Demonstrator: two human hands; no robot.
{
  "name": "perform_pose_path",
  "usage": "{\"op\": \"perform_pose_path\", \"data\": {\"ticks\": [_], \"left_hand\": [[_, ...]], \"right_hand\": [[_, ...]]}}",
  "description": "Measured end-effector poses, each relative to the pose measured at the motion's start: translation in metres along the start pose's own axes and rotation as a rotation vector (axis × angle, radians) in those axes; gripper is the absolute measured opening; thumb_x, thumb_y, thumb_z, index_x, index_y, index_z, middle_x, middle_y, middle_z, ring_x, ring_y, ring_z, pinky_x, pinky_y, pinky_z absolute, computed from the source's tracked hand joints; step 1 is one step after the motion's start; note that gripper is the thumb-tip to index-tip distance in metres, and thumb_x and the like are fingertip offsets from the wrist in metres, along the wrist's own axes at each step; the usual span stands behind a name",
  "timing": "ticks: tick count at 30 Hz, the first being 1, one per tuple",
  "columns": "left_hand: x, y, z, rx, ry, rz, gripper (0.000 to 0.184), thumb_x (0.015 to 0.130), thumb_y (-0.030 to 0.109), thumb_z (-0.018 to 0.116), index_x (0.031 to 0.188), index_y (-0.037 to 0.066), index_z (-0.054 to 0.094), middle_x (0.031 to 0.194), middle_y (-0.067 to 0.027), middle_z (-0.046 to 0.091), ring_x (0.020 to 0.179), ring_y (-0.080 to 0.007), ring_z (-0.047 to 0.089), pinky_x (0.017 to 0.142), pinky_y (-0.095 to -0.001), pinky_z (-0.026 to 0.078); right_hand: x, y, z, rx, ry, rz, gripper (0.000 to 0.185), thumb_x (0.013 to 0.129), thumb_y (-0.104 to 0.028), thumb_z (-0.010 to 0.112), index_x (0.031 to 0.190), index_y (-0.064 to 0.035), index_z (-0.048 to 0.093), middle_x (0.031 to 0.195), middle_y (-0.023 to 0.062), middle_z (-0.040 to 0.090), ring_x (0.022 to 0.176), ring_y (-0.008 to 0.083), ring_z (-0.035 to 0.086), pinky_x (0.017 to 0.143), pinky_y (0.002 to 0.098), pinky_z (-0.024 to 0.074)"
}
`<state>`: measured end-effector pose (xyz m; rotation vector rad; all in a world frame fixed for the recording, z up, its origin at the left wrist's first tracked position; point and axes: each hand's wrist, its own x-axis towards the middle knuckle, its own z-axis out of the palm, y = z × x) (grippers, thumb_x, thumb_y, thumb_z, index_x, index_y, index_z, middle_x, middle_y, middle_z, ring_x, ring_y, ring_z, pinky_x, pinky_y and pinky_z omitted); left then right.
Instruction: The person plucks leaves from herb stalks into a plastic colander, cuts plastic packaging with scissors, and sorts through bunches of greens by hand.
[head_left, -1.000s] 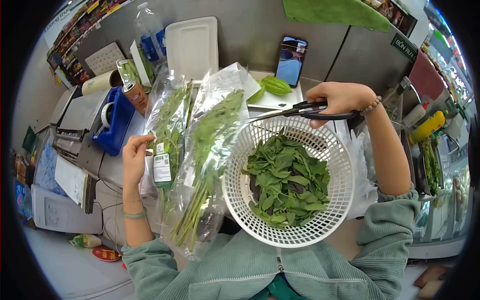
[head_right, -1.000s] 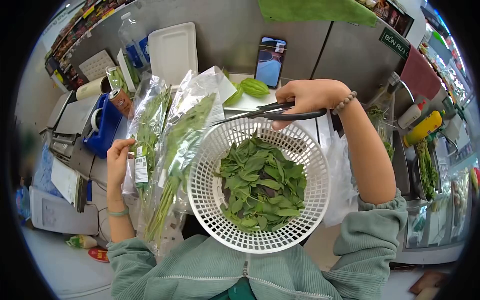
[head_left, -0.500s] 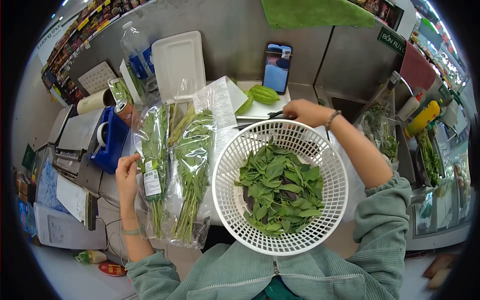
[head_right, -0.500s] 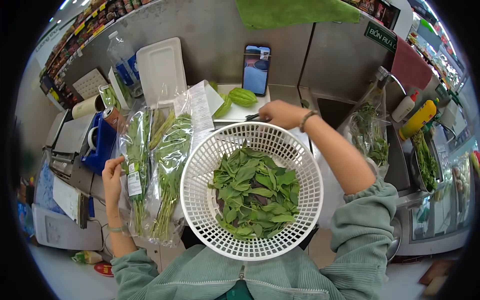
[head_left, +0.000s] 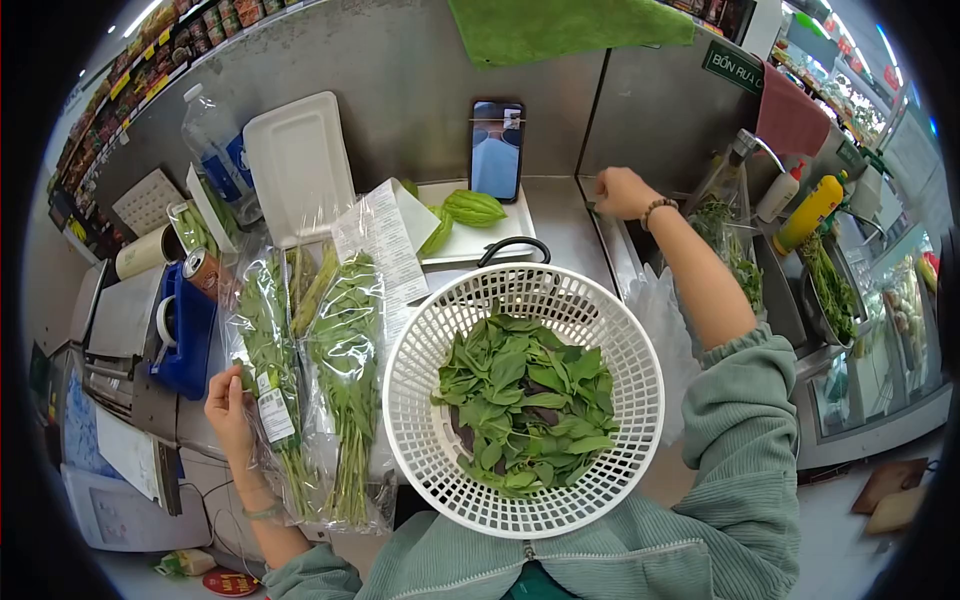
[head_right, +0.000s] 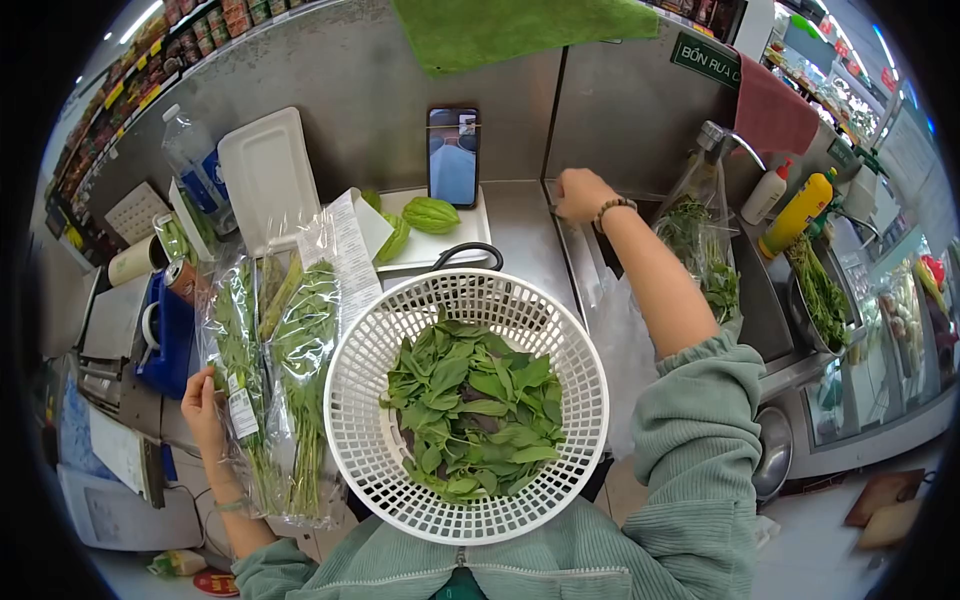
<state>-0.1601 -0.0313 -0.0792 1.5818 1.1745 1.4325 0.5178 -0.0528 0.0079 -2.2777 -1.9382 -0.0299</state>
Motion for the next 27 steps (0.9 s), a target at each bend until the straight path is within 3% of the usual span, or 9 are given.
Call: {"op": "perform_pose_path", "data": {"ticks": [2, 5, 9, 13, 15, 18, 22, 25, 27], "left_hand": [[-0.001, -0.001, 0.001, 0.019, -0.005, 0.001, 0.018, 0.097, 0.012, 0.056, 0.106, 0.000, 0.065, 0.099, 0.0018, 0.058, 0.080, -0.0032, 0.053, 0.067, -0.0189, 0.042], [-0.001, 0.002, 0.001, 0.047, -0.012, -0.017, 0.018, 0.097, 0.012, 0.055, 0.106, 0.000, 0.065, 0.100, 0.0016, 0.057, 0.081, -0.0036, 0.053, 0.069, -0.0191, 0.042], [-0.002, 0.008, 0.004, 0.062, -0.007, -0.013, 0.018, 0.097, 0.011, 0.055, 0.106, 0.000, 0.065, 0.100, 0.0010, 0.057, 0.081, -0.0043, 0.053, 0.068, -0.0192, 0.042], [0.000, 0.001, 0.000, 0.096, -0.010, 0.001, 0.018, 0.096, 0.011, 0.055, 0.105, 0.000, 0.066, 0.100, 0.0003, 0.057, 0.080, -0.0052, 0.052, 0.067, -0.0195, 0.042], [0.004, -0.018, -0.011, 0.058, -0.005, -0.019, 0.018, 0.096, 0.012, 0.056, 0.105, -0.001, 0.066, 0.102, 0.0006, 0.057, 0.080, -0.0049, 0.051, 0.068, -0.0192, 0.042], [0.004, -0.022, -0.014, 0.000, -0.006, -0.051, 0.018, 0.097, 0.013, 0.055, 0.106, 0.001, 0.065, 0.103, 0.0011, 0.058, 0.082, -0.0048, 0.052, 0.070, -0.0189, 0.040], [0.004, -0.017, -0.010, -0.025, -0.020, -0.047, 0.017, 0.097, 0.012, 0.054, 0.105, 0.000, 0.064, 0.102, 0.0010, 0.059, 0.084, -0.0051, 0.052, 0.071, -0.0203, 0.042], [0.007, -0.023, -0.013, -0.019, -0.029, -0.031, 0.017, 0.097, 0.011, 0.054, 0.105, 0.000, 0.064, 0.102, 0.0009, 0.058, 0.084, -0.0054, 0.053, 0.071, -0.0206, 0.043], [0.007, -0.024, -0.013, -0.005, -0.025, -0.009, 0.018, 0.097, 0.011, 0.054, 0.106, -0.001, 0.064, 0.103, 0.0010, 0.058, 0.084, -0.0051, 0.053, 0.071, -0.0202, 0.043]], "right_hand": [[-0.011, -0.001, 0.009, 0.009, -0.023, 0.001, 0.022, 0.073, -0.010, 0.063, 0.093, -0.0038, 0.070, 0.098, 0.0188, 0.068, 0.094, 0.0362, 0.065, 0.083, 0.0422, 0.0526], [-0.015, -0.019, 0.007, -0.098, -0.095, 0.090, 0.022, 0.074, -0.005, 0.060, 0.093, -0.0048, 0.069, 0.101, 0.0206, 0.067, 0.095, 0.0374, 0.065, 0.083, 0.0428, 0.0526], [-0.012, -0.035, -0.008, -0.127, -0.145, 0.051, 0.018, 0.075, -0.003, 0.057, 0.089, -0.0041, 0.069, 0.098, 0.0194, 0.068, 0.094, 0.0384, 0.065, 0.082, 0.0444, 0.0524], [-0.029, -0.068, -0.079, -0.002, -0.204, -0.229, 0.017, 0.074, -0.010, 0.063, 0.087, 0.0003, 0.068, 0.089, 0.0179, 0.069, 0.087, 0.0342, 0.066, 0.078, 0.0396, 0.0523], [-0.043, -0.055, -0.108, 0.097, -0.121, -0.361, 0.017, 0.074, -0.011, 0.065, 0.083, 0.0030, 0.066, 0.074, 0.0147, 0.067, 0.069, 0.0258, 0.064, 0.067, 0.0353, 0.0511], [-0.080, -0.039, -0.160, 0.034, -0.187, -0.154, 0.016, 0.073, -0.010, 0.066, 0.080, 0.0040, 0.067, 0.068, 0.0116, 0.065, 0.060, 0.0186, 0.062, 0.059, 0.0316, 0.0509], [-0.120, 0.037, -0.156, -0.073, -0.372, 0.014, 0.016, 0.070, -0.010, 0.067, 0.076, 0.0041, 0.069, 0.063, 0.0103, 0.065, 0.058, 0.0172, 0.065, 0.055, 0.0296, 0.0520], [-0.150, 0.045, -0.148, -0.052, -0.552, 0.280, 0.020, 0.074, -0.015, 0.064, 0.075, 0.0046, 0.068, 0.062, 0.0107, 0.065, 0.057, 0.0154, 0.066, 0.053, 0.0302, 0.0534], [-0.158, 0.037, -0.150, -0.105, -0.497, 0.318, 0.019, 0.076, -0.014, 0.061, 0.077, 0.0037, 0.068, 0.062, 0.0100, 0.065, 0.057, 0.0157, 0.066, 0.053, 0.0301, 0.0533]]}}
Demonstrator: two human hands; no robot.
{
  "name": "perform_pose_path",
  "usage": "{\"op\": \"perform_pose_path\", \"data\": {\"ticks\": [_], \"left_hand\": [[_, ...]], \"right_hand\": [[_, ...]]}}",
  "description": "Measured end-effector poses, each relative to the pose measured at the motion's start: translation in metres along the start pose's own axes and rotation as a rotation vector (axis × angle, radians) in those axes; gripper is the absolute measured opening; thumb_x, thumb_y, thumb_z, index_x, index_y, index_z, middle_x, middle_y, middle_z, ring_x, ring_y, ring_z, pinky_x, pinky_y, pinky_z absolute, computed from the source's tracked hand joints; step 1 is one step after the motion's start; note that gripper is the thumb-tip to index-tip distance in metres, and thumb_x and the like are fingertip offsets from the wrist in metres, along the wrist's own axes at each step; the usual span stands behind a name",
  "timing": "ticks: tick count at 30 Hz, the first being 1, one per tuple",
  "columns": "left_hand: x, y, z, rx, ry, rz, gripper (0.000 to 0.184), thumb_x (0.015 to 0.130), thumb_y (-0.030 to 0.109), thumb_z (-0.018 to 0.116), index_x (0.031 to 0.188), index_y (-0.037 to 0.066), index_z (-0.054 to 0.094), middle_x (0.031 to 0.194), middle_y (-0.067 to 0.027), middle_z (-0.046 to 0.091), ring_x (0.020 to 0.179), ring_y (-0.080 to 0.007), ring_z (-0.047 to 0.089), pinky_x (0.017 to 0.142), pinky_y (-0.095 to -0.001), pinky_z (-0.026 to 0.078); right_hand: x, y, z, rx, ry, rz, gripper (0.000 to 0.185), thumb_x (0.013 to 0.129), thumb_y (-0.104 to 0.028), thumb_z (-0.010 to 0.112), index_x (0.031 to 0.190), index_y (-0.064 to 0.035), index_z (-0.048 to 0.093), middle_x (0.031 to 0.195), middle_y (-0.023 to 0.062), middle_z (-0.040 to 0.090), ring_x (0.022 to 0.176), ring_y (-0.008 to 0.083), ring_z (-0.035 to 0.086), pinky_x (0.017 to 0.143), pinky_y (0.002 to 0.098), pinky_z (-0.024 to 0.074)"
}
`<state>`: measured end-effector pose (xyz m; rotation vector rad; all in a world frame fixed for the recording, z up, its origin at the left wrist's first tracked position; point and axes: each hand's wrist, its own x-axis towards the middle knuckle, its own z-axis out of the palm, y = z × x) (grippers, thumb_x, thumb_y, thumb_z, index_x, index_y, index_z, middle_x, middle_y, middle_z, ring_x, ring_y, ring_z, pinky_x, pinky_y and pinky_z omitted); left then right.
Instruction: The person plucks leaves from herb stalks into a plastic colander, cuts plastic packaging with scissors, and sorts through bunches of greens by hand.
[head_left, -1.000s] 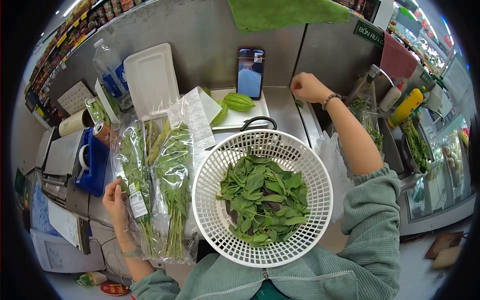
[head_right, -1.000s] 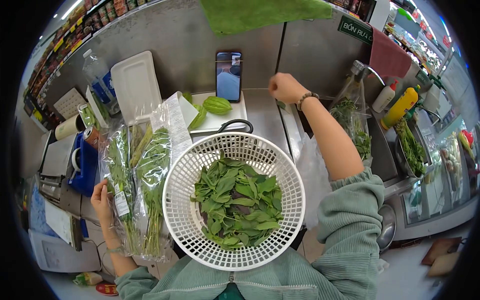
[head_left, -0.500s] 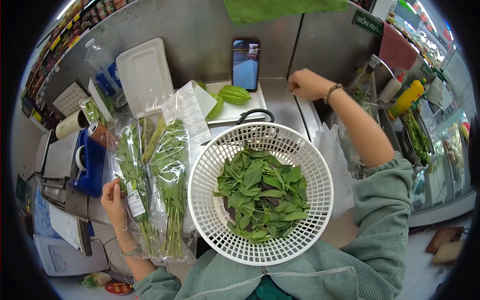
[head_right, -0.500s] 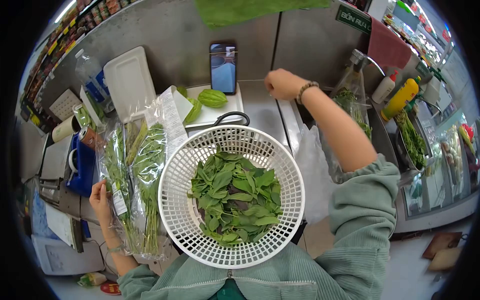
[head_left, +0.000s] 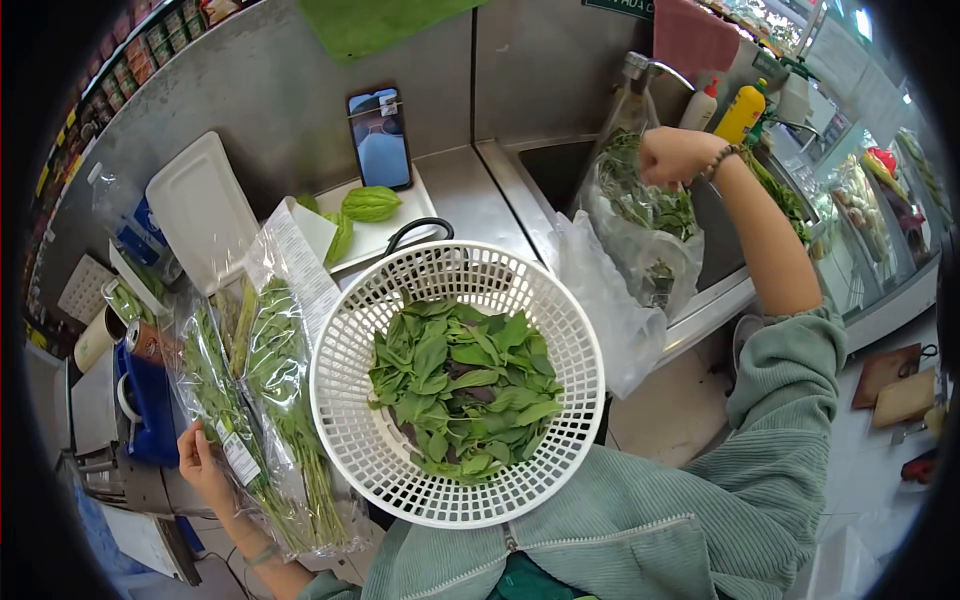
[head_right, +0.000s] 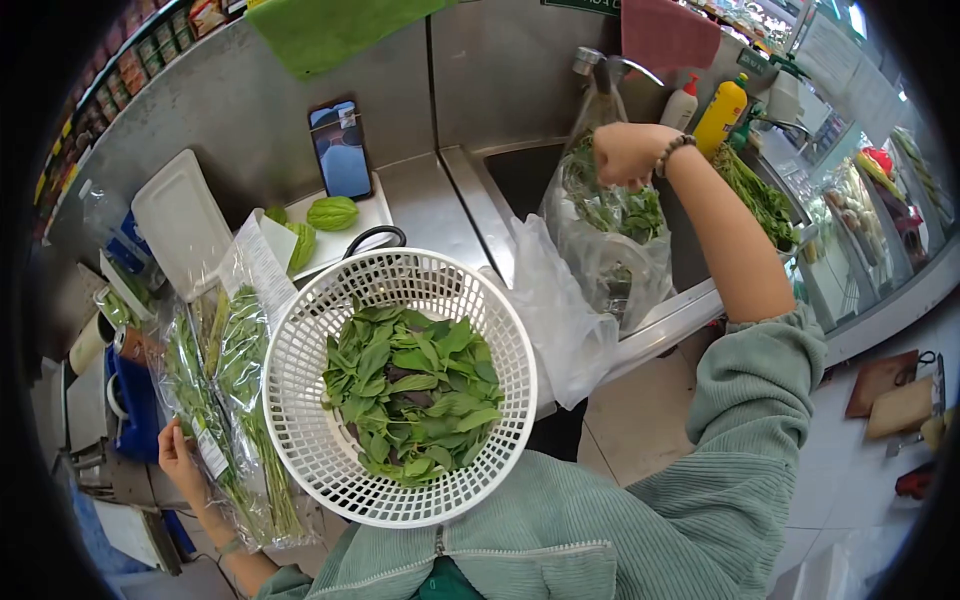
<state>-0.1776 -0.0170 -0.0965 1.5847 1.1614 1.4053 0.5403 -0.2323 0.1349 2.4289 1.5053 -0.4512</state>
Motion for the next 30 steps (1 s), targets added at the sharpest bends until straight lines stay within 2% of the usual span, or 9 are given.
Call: {"op": "perform_pose_path", "data": {"ticks": [6, 7, 11, 14, 16, 20, 25, 28, 30], "left_hand": [[0.008, 0.058, 0.000, 0.548, 0.223, 0.451, 0.024, 0.091, 0.007, 0.062, 0.071, 0.001, 0.049, 0.118, -0.0151, 0.053, 0.112, -0.0225, 0.050, 0.099, -0.0341, 0.034], [0.010, 0.088, 0.004, 0.535, 0.153, 0.530, 0.025, 0.091, 0.008, 0.061, 0.071, 0.001, 0.047, 0.115, -0.0153, 0.054, 0.110, -0.0227, 0.050, 0.097, -0.0338, 0.035], [-0.008, 0.197, 0.052, 0.240, -0.322, 0.529, 0.025, 0.087, 0.007, 0.060, 0.070, 0.002, 0.043, 0.102, -0.0156, 0.057, 0.099, -0.0221, 0.053, 0.089, -0.0326, 0.039], [-0.035, 0.262, 0.125, 0.127, -0.690, 0.592, 0.012, 0.076, 0.009, 0.064, 0.080, 0.002, 0.056, 0.092, -0.0156, 0.065, 0.085, -0.0266, 0.062, 0.075, -0.0363, 0.048], [-0.047, 0.280, 0.161, 0.031, -0.989, 0.547, 0.032, 0.090, 0.022, 0.058, 0.112, -0.001, 0.057, 0.111, -0.0152, 0.062, 0.103, -0.0269, 0.060, 0.091, -0.0380, 0.046], [-0.062, 0.294, 0.249, -0.319, -1.177, 0.580, 0.065, 0.098, 0.042, 0.041, 0.141, -0.006, 0.031, 0.140, -0.0228, 0.043, 0.133, -0.0319, 0.040, 0.111, -0.0421, 0.027], [-0.078, 0.337, 0.327, -0.781, -1.341, 0.644, 0.068, 0.101, 0.048, 0.026, 0.145, -0.004, 0.023, 0.144, -0.0264, 0.038, 0.137, -0.0352, 0.036, 0.116, -0.0450, 0.013], [-0.082, 0.336, 0.337, -0.751, -1.600, 0.472, 0.076, 0.099, 0.057, 0.013, 0.149, 0.000, 0.015, 0.146, -0.0259, 0.036, 0.138, -0.0349, 0.034, 0.116, -0.0481, 0.001], [-0.082, 0.331, 0.340, -0.769, -1.629, 0.444, 0.082, 0.095, 0.063, 0.007, 0.152, 0.003, 0.007, 0.146, -0.0258, 0.036, 0.139, -0.0340, 0.032, 0.115, -0.0475, 0.005]], "right_hand": [[-0.086, -0.085, -0.064, 0.667, 0.463, -0.899, 0.026, 0.091, -0.018, 0.058, 0.106, 0.0031, 0.062, 0.086, 0.0060, 0.067, 0.071, 0.0105, 0.061, 0.062, 0.0243, 0.0499], [-0.085, -0.073, -0.075, 1.055, 0.236, -1.123, 0.024, 0.092, -0.017, 0.057, 0.103, 0.0031, 0.062, 0.086, 0.0052, 0.066, 0.073, 0.0097, 0.061, 0.062, 0.0228, 0.0491], [-0.135, -0.079, -0.085, 1.244, 0.350, -1.499, 0.023, 0.092, -0.017, 0.057, 0.102, 0.0029, 0.062, 0.086, 0.0053, 0.066, 0.072, 0.0099, 0.061, 0.061, 0.0230, 0.0491], [-0.162, -0.090, -0.076, 1.237, 0.433, -1.555, 0.022, 0.092, -0.017, 0.057, 0.102, 0.0028, 0.062, 0.086, 0.0054, 0.066, 0.072, 0.0101, 0.061, 0.061, 0.0231, 0.0490], [-0.171, -0.099, -0.065, 1.222, 0.466, -1.544, 0.022, 0.091, -0.016, 0.057, 0.101, 0.0027, 0.062, 0.086, 0.0054, 0.066, 0.072, 0.0102, 0.061, 0.061, 0.0231, 0.0490], [-0.174, -0.118, -0.035, 1.202, 0.523, -1.447, 0.022, 0.091, -0.016, 0.057, 0.100, 0.0026, 0.062, 0.085, 0.0055, 0.066, 0.072, 0.0104, 0.061, 0.061, 0.0233, 0.0489], [-0.182, -0.133, 0.001, 1.184, 0.580, -1.302, 0.021, 0.091, -0.016, 0.057, 0.099, 0.0024, 0.062, 0.085, 0.0056, 0.066, 0.071, 0.0106, 0.061, 0.061, 0.0234, 0.0488], [-0.180, -0.137, 0.016, 1.173, 0.601, -1.209, 0.020, 0.090, -0.015, 0.057, 0.099, 0.0022, 0.063, 0.085, 0.0057, 0.066, 0.071, 0.0108, 0.061, 0.060, 0.0235, 0.0488], [-0.182, -0.134, 0.028, 1.167, 0.610, -1.164, 0.020, 0.090, -0.015, 0.057, 0.099, 0.0022, 0.063, 0.084, 0.0058, 0.066, 0.071, 0.0109, 0.061, 0.060, 0.0236, 0.0488]]}}
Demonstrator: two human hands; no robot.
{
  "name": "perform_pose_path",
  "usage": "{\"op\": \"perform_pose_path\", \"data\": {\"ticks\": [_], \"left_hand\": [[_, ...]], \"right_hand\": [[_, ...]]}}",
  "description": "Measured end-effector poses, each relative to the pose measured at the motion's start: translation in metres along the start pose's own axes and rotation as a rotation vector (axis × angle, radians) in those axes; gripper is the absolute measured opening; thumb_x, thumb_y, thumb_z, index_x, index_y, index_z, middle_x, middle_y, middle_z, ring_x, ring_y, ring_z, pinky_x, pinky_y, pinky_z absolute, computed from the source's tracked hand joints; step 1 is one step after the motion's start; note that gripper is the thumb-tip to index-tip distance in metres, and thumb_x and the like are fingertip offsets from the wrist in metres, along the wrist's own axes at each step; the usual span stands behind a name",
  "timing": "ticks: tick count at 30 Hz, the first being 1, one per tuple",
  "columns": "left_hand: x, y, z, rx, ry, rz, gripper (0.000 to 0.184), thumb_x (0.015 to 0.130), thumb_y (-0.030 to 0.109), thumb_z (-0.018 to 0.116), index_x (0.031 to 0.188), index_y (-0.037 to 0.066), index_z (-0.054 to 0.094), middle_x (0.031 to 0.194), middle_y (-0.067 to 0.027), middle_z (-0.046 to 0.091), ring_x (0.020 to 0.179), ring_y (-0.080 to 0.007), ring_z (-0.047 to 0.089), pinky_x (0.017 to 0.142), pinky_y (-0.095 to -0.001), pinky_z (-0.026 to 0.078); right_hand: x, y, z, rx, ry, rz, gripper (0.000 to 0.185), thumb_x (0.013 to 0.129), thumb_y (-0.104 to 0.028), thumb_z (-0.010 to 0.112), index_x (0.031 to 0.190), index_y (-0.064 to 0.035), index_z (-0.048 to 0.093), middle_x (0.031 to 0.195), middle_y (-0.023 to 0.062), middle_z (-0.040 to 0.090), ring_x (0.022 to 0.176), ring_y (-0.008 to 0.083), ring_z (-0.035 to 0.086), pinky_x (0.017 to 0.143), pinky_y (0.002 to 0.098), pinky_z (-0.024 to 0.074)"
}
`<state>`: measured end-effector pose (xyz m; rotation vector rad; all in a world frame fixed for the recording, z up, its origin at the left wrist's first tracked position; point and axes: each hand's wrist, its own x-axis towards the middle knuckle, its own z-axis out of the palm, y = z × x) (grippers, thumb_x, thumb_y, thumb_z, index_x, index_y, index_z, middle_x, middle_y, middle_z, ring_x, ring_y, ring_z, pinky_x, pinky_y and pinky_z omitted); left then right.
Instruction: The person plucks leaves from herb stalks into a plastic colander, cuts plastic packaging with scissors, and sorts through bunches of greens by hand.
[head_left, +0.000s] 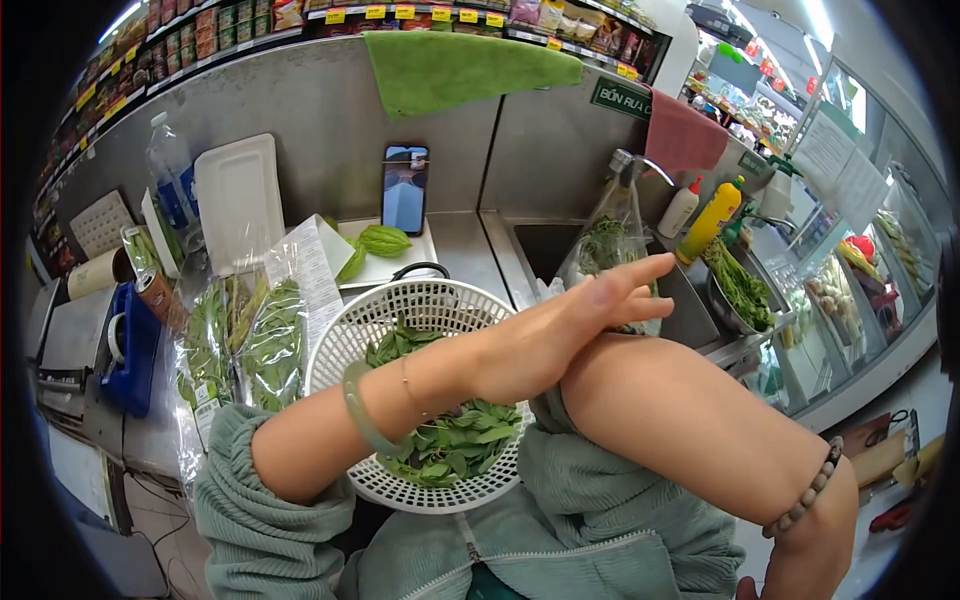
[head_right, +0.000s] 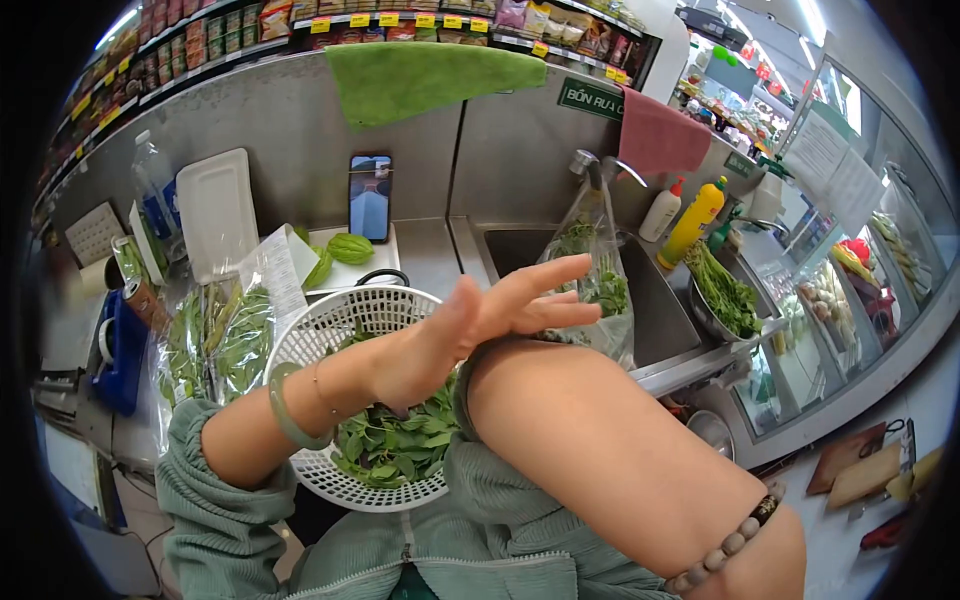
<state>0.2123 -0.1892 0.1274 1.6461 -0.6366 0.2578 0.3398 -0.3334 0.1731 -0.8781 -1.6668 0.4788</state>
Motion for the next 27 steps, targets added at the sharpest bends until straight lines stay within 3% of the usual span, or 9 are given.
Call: {"op": "perform_pose_path", "data": {"ticks": [2, 7, 19, 22, 27], "left_hand": [[-0.006, -0.003, 0.005, -0.043, 0.000, -0.017, 0.093, 0.091, 0.072, 0.007, 0.152, 0.003, 0.005, 0.150, -0.0268, 0.030, 0.139, -0.0335, 0.031, 0.113, -0.0448, 0.019], [-0.021, -0.007, 0.025, 0.355, 0.086, 0.092, 0.110, 0.082, 0.083, 0.016, 0.151, -0.001, -0.003, 0.153, -0.0284, 0.021, 0.141, -0.0382, 0.026, 0.114, -0.0483, -0.003], [-0.047, -0.012, 0.040, 0.364, 0.115, 0.225, 0.113, 0.083, 0.077, 0.041, 0.149, -0.003, -0.003, 0.144, -0.0353, 0.033, 0.140, -0.0405, 0.027, 0.114, -0.0493, 0.015], [-0.053, -0.011, 0.043, 0.368, 0.205, 0.265, 0.112, 0.083, 0.075, 0.045, 0.148, -0.004, 0.000, 0.132, -0.0328, 0.048, 0.136, -0.0394, 0.036, 0.114, -0.0490, 0.020], [-0.043, 0.008, 0.044, 0.113, 0.513, 0.183, 0.106, 0.084, 0.075, 0.043, 0.150, 0.003, 0.003, 0.130, -0.0219, 0.046, 0.134, -0.0326, 0.037, 0.114, -0.0480, 0.020]], "right_hand": [[-0.006, 0.003, 0.001, -0.015, 0.013, 0.016, 0.020, 0.090, -0.015, 0.057, 0.098, 0.0021, 0.063, 0.084, 0.0058, 0.065, 0.071, 0.0110, 0.061, 0.060, 0.0236, 0.0487], [-0.019, 0.018, 0.004, -0.036, 0.032, 0.044, 0.019, 0.089, -0.014, 0.057, 0.097, 0.0019, 0.063, 0.084, 0.0059, 0.065, 0.070, 0.0113, 0.061, 0.060, 0.0238, 0.0487], [-0.021, 0.032, 0.011, -0.078, 0.025, 0.116, 0.017, 0.088, -0.013, 0.057, 0.095, 0.0014, 0.063, 0.083, 0.0062, 0.065, 0.070, 0.0119, 0.061, 0.059, 0.0242, 0.0485], [-0.022, 0.035, 0.013, -0.090, 0.012, 0.139, 0.017, 0.088, -0.013, 0.057, 0.094, 0.0013, 0.063, 0.083, 0.0063, 0.065, 0.069, 0.0121, 0.061, 0.059, 0.0243, 0.0484], [-0.030, 0.054, 0.024, -0.107, -0.019, 0.193, 0.016, 0.087, -0.012, 0.057, 0.093, 0.0011, 0.064, 0.082, 0.0065, 0.065, 0.069, 0.0123, 0.061, 0.059, 0.0245, 0.0483]]}}
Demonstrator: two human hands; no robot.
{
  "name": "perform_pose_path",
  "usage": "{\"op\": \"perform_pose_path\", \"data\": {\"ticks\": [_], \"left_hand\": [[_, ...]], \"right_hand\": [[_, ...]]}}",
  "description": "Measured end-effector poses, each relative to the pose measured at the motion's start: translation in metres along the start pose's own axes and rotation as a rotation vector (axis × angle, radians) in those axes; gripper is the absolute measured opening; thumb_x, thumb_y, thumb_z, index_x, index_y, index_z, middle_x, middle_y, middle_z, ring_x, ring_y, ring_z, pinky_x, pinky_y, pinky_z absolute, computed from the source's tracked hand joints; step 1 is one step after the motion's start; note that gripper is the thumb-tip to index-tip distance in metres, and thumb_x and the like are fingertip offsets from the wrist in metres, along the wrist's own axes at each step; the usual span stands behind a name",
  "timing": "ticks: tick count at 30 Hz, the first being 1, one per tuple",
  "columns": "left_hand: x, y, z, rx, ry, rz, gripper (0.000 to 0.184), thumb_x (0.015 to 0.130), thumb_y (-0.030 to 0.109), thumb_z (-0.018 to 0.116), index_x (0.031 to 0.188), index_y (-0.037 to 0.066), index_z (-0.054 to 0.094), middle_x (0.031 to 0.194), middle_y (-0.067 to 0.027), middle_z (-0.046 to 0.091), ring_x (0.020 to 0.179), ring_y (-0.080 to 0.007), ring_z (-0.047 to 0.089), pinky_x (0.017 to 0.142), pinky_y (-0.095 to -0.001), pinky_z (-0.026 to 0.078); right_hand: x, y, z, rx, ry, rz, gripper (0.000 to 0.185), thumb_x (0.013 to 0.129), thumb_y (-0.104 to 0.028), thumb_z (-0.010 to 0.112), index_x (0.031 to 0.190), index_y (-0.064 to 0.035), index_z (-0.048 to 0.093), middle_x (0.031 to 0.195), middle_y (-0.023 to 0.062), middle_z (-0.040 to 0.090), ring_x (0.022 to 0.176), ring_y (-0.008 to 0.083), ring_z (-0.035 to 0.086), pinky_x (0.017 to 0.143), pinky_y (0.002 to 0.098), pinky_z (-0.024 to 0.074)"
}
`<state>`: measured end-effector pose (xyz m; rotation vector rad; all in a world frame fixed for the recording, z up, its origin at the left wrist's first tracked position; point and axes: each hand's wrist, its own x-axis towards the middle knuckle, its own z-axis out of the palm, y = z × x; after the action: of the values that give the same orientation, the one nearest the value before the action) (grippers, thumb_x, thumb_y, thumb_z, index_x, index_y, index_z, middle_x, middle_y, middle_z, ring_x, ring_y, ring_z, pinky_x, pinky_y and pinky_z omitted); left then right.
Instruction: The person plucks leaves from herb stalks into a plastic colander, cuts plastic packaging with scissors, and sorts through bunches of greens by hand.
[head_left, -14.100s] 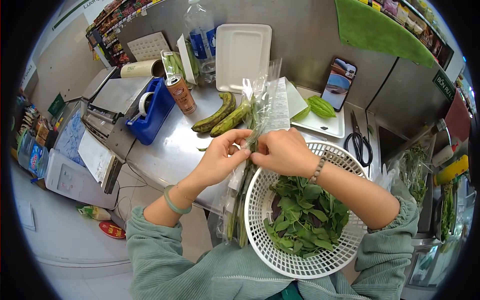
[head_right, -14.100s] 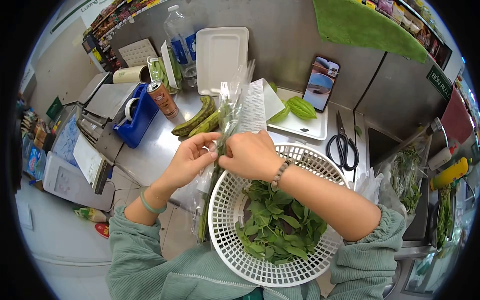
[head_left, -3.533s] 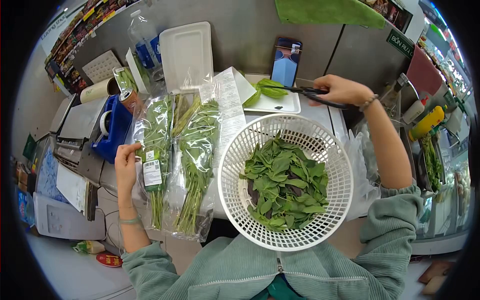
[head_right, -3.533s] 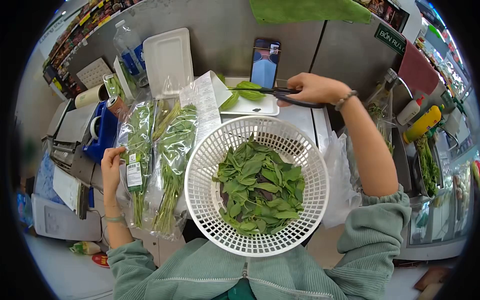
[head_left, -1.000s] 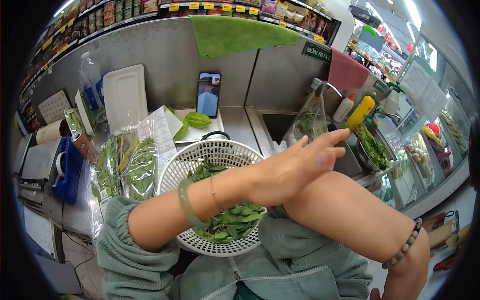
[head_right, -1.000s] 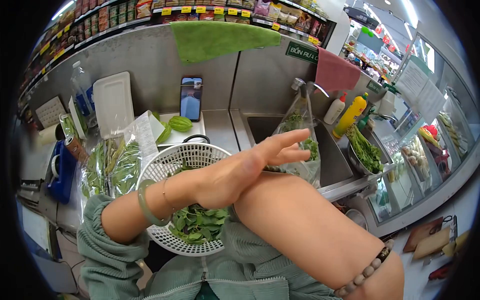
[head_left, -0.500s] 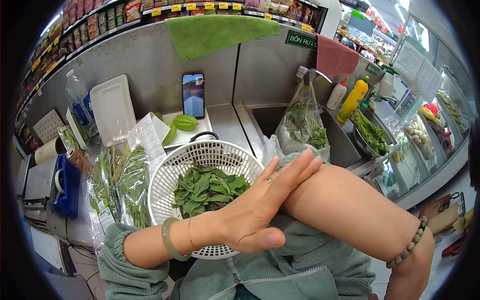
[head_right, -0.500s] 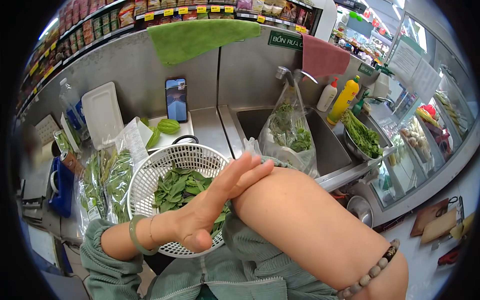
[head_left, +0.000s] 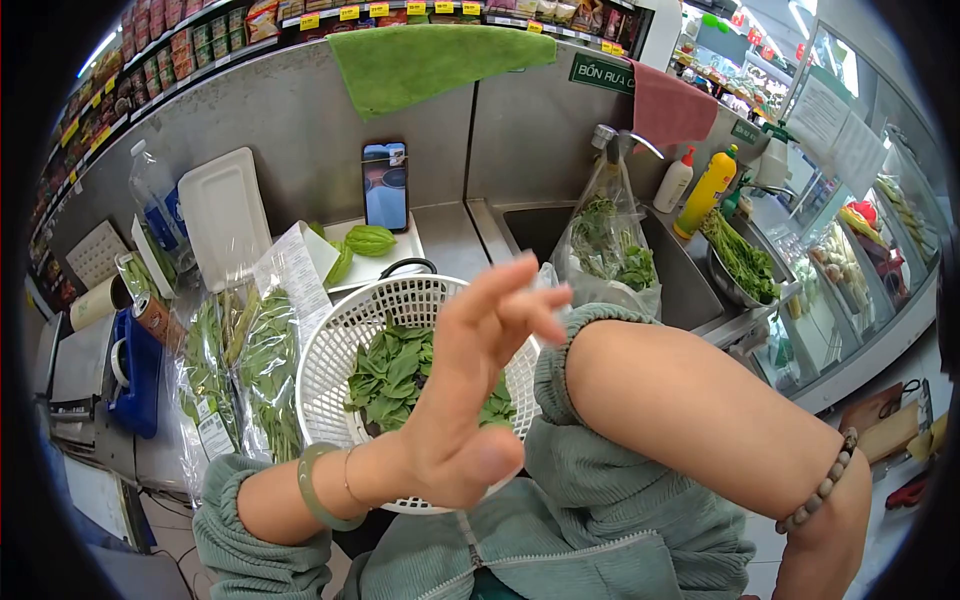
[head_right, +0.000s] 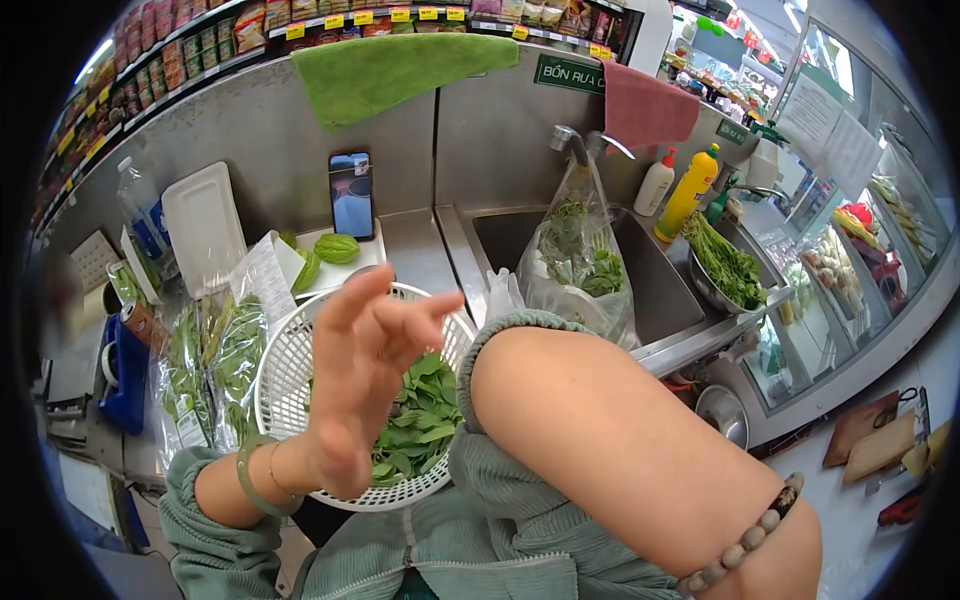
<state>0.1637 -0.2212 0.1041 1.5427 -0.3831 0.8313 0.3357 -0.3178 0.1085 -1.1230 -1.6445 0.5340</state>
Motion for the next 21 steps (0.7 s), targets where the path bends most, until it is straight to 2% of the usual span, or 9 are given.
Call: {"op": "perform_pose_path", "data": {"ticks": [1, 2, 5, 8, 11, 13, 14, 17, 21], "left_hand": [[0.008, 0.006, 0.003, -0.040, 0.074, -0.038, 0.104, 0.084, 0.076, 0.042, 0.150, 0.005, 0.004, 0.132, -0.0199, 0.044, 0.135, -0.0311, 0.036, 0.114, -0.0482, 0.020], [0.016, 0.010, 0.004, -0.027, 0.072, -0.084, 0.103, 0.084, 0.080, 0.033, 0.151, 0.008, 0.003, 0.145, -0.0191, 0.029, 0.141, -0.0294, 0.024, 0.115, -0.0471, 0.013], [0.046, -0.003, 0.012, -0.154, 0.070, -0.054, 0.104, 0.082, 0.083, 0.024, 0.151, 0.008, 0.003, 0.150, -0.0205, 0.023, 0.144, -0.0299, 0.016, 0.116, -0.0456, 0.005], [0.057, -0.018, 0.027, -0.126, -0.067, -0.023, 0.103, 0.084, 0.081, 0.021, 0.151, 0.006, 0.003, 0.154, -0.0214, 0.016, 0.145, -0.0297, 0.011, 0.116, -0.0430, 0.002], [0.043, -0.013, 0.039, 0.035, -0.204, 0.100, 0.104, 0.085, 0.080, 0.018, 0.151, 0.002, 0.001, 0.155, -0.0217, 0.013, 0.146, -0.0285, 0.009, 0.116, -0.0426, 0.003], [0.034, -0.026, 0.048, -0.142, -0.117, 0.185, 0.095, 0.092, 0.065, 0.030, 0.147, -0.008, 0.005, 0.155, -0.0231, 0.008, 0.143, -0.0343, 0.017, 0.115, -0.0412, 0.012], [0.029, -0.025, 0.052, -0.218, -0.062, 0.152, 0.096, 0.092, 0.065, 0.029, 0.147, -0.009, 0.003, 0.155, -0.0236, 0.008, 0.143, -0.0345, 0.016, 0.116, -0.0413, 0.011], [0.019, -0.012, 0.057, -0.271, -0.006, -0.002, 0.108, 0.082, 0.084, 0.014, 0.151, 0.004, -0.004, 0.158, -0.0218, 0.005, 0.142, -0.0283, 0.019, 0.113, -0.0431, 0.015], [0.024, -0.013, 0.058, -0.349, 0.203, -0.019, 0.101, 0.083, 0.083, 0.016, 0.153, 0.011, 0.005, 0.158, -0.0171, 0.010, 0.145, -0.0272, 0.012, 0.115, -0.0448, 0.004]], "right_hand": [[0.003, 0.005, 0.005, -0.002, -0.011, 0.013, 0.016, 0.087, -0.012, 0.057, 0.093, 0.0010, 0.064, 0.082, 0.0065, 0.065, 0.069, 0.0124, 0.061, 0.059, 0.0245, 0.0483], [0.004, 0.011, 0.007, -0.008, -0.020, 0.028, 0.016, 0.087, -0.012, 0.057, 0.093, 0.0010, 0.064, 0.082, 0.0065, 0.065, 0.069, 0.0124, 0.061, 0.059, 0.0245, 0.0483], [0.006, 0.019, 0.017, -0.011, -0.054, 0.054, 0.016, 0.087, -0.012, 0.057, 0.093, 0.0009, 0.064, 0.082, 0.0066, 0.065, 0.069, 0.0126, 0.061, 0.058, 0.0246, 0.0483], [0.007, 0.024, 0.025, -0.017, -0.079, 0.073, 0.015, 0.087, -0.012, 0.057, 0.092, 0.0008, 0.064, 0.081, 0.0067, 0.065, 0.068, 0.0127, 0.061, 0.058, 0.0247, 0.0482], [0.010, 0.029, 0.030, -0.027, -0.100, 0.079, 0.015, 0.086, -0.011, 0.057, 0.091, 0.0006, 0.064, 0.081, 0.0067, 0.065, 0.068, 0.0129, 0.061, 0.058, 0.0248, 0.0482], [0.011, 0.031, 0.032, -0.033, -0.108, 0.084, 0.015, 0.086, -0.011, 0.057, 0.091, 0.0006, 0.064, 0.081, 0.0068, 0.065, 0.068, 0.0130, 0.061, 0.058, 0.0249, 0.0481], [0.010, 0.033, 0.033, -0.039, -0.112, 0.087, 0.014, 0.086, -0.011, 0.057, 0.091, 0.0005, 0.064, 0.081, 0.0068, 0.065, 0.068, 0.0131, 0.061, 0.058, 0.0249, 0.0481], [0.011, 0.037, 0.037, -0.041, -0.121, 0.087, 0.014, 0.086, -0.011, 0.057, 0.090, 0.0004, 0.064, 0.081, 0.0069, 0.065, 0.068, 0.0132, 0.061, 0.058, 0.0250, 0.0481], [0.013, 0.037, 0.039, -0.038, -0.133, 0.083, 0.014, 0.085, -0.010, 0.057, 0.089, 0.0002, 0.064, 0.080, 0.0070, 0.065, 0.067, 0.0134, 0.060, 0.057, 0.0251, 0.0480]]}}
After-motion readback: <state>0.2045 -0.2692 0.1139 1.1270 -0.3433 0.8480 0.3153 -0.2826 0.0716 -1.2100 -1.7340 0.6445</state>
